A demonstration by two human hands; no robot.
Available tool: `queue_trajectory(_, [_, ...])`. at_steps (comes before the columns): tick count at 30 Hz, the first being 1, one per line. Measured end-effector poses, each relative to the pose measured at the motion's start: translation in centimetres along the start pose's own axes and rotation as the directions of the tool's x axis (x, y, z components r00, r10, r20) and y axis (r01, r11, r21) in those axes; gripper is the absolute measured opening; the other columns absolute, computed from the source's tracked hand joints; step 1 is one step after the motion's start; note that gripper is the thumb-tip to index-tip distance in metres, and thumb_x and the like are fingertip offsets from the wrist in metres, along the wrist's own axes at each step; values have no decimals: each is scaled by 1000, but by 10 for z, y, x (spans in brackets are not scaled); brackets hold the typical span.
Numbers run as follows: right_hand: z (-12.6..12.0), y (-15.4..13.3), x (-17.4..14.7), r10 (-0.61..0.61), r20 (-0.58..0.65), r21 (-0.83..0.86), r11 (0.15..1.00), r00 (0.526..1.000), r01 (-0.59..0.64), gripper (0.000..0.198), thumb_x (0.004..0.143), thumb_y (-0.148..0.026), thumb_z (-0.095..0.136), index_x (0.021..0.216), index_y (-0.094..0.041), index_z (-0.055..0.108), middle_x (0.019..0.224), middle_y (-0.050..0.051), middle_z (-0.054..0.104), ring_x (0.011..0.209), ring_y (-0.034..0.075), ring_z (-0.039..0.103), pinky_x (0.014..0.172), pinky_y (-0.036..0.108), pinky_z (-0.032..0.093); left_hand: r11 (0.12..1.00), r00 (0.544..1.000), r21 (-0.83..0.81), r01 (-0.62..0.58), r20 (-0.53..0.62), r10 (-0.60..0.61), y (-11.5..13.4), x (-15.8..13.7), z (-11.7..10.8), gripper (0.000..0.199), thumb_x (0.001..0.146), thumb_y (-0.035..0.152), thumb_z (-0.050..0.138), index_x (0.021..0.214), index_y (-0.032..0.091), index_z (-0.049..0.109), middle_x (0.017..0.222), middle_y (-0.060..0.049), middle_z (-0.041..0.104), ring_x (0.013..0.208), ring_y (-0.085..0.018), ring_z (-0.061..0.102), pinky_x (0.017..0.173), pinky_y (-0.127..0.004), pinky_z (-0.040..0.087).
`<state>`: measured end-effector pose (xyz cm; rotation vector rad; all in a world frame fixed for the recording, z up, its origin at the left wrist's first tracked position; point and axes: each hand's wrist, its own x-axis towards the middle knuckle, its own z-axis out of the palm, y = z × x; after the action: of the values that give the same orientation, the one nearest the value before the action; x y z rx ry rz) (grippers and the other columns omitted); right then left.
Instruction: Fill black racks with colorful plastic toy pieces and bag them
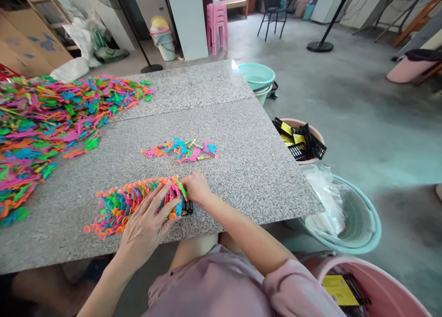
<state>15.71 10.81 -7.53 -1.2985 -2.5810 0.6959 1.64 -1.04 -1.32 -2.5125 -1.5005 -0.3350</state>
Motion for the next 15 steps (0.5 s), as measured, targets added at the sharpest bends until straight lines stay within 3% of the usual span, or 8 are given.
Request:
queue_trajectory(5, [5, -3, 4, 4, 10, 60, 998, 1000, -4, 15, 84, -22, 61, 72, -18, 69, 75, 6, 69, 80, 20, 60, 67, 27, 38, 1000, 1000, 15, -20, 11, 19, 0, 9, -4, 41, 95, 30, 55, 135, 27, 55, 152, -10, 42, 145, -39, 26, 112, -66, 31])
queue_trajectory(9, [4, 15, 7, -193, -25, 152, 969, 981, 194, 6, 78, -15, 68, 83, -17, 67, 86, 4, 68, 86, 16, 61, 80, 25, 43, 999, 995, 8, -45, 86, 44, -3, 16, -5, 41, 91, 29, 60, 132, 27, 58, 151, -8, 45, 143, -40, 30, 111, -69, 28])
queue_trajectory(10, [0, 23, 9, -174, -54, 122, 976, 983, 180, 15, 76, -15, 71, 90, -16, 67, 95, 5, 68, 91, 17, 61, 84, 25, 44, 999, 994, 5, -42, 98, 41, -4, 17, -4, 39, 90, 29, 61, 129, 26, 60, 152, -9, 44, 143, -41, 31, 110, -69, 30])
queue_trajectory(12, [-12, 38, 17, -10, -125, 4, 1000, 992, 10, 28, 79, -16, 70, 106, -15, 63, 115, 11, 62, 103, 20, 60, 87, 28, 46, 999, 994, 2, -33, 102, 32, -4, 18, -3, 36, 90, 31, 62, 125, 24, 63, 152, -10, 43, 142, -42, 32, 109, -68, 34])
queue_trajectory(14, [-25, 50, 27, 148, -171, -100, 981, 974, -166, 30, 86, -13, 62, 116, -12, 58, 125, 17, 57, 108, 23, 60, 87, 31, 48, 1000, 995, 6, -30, 99, 29, -4, 20, -2, 34, 89, 32, 62, 122, 22, 65, 152, -11, 42, 142, -42, 32, 108, -68, 34])
queue_trajectory(15, [-31, 53, 30, 175, -163, -129, 972, 971, -197, 30, 87, -9, 57, 118, -12, 57, 125, 18, 57, 108, 24, 60, 87, 32, 48, 999, 994, 8, -34, 106, 33, -4, 21, -2, 33, 89, 32, 63, 120, 21, 65, 152, -12, 42, 142, -42, 31, 109, -68, 33])
